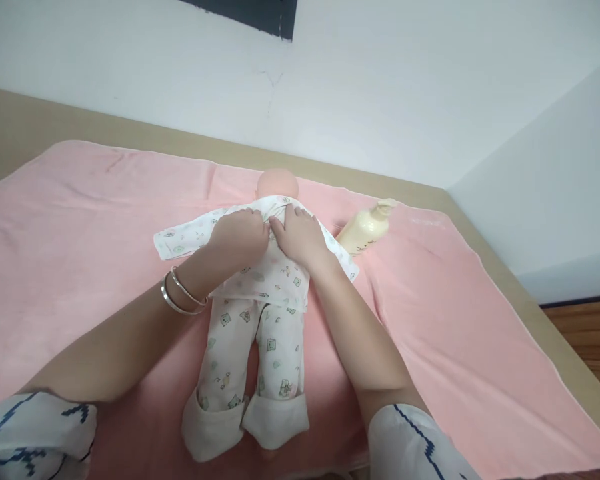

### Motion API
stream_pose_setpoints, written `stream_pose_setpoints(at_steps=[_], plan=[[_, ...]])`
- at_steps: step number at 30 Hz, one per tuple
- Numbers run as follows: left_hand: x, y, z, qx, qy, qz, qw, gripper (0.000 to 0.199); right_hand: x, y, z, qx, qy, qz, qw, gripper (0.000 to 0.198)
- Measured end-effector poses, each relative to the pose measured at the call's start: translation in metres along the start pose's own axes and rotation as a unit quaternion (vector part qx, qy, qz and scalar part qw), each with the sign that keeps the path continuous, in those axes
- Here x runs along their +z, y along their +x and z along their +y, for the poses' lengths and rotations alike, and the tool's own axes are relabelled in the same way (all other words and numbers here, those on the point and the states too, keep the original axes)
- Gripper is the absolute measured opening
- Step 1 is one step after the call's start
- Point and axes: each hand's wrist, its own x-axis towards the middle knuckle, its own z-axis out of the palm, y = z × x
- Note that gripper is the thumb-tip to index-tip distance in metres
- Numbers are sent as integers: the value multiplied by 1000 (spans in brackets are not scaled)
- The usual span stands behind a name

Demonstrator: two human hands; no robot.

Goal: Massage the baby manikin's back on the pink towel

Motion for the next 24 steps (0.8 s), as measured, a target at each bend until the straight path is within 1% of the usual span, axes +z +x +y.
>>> stream_pose_setpoints(at_steps=[2, 5, 8, 11, 13, 15, 17, 18, 21, 24], plan=[[1, -3, 3, 19, 15, -5, 1000, 22, 5, 6, 8, -14, 28, 0, 1000, 49], [5, -2, 3, 38, 7, 12, 999, 23, 10, 9, 11, -15, 30, 11, 999, 50], [3, 2, -2, 78, 6, 6, 997, 25, 10, 4, 7, 1, 14, 17, 1000, 52], [0, 7, -8, 134, 55, -16, 989, 31, 6, 0, 0, 12, -1, 19, 1000, 53], [3, 12, -13, 143, 69, -10, 987, 36, 3, -2, -3, 17, -13, 17, 1000, 52], [11, 19, -19, 125, 40, 25, 991, 38, 1, -3, -6, 23, -25, 16, 999, 52], [20, 25, -23, 72, -20, 64, 995, 39, 0, -6, -10, 30, -42, 20, 998, 51], [24, 28, -25, 41, -54, 74, 995, 40, 0, -7, -13, 35, -54, 24, 998, 51], [30, 32, -25, -36, -134, 78, 987, 43, 1, -14, -21, 40, -100, 40, 993, 47], [31, 32, -23, -58, -162, 94, 981, 38, 1, -20, -28, 25, -132, 45, 990, 44]])
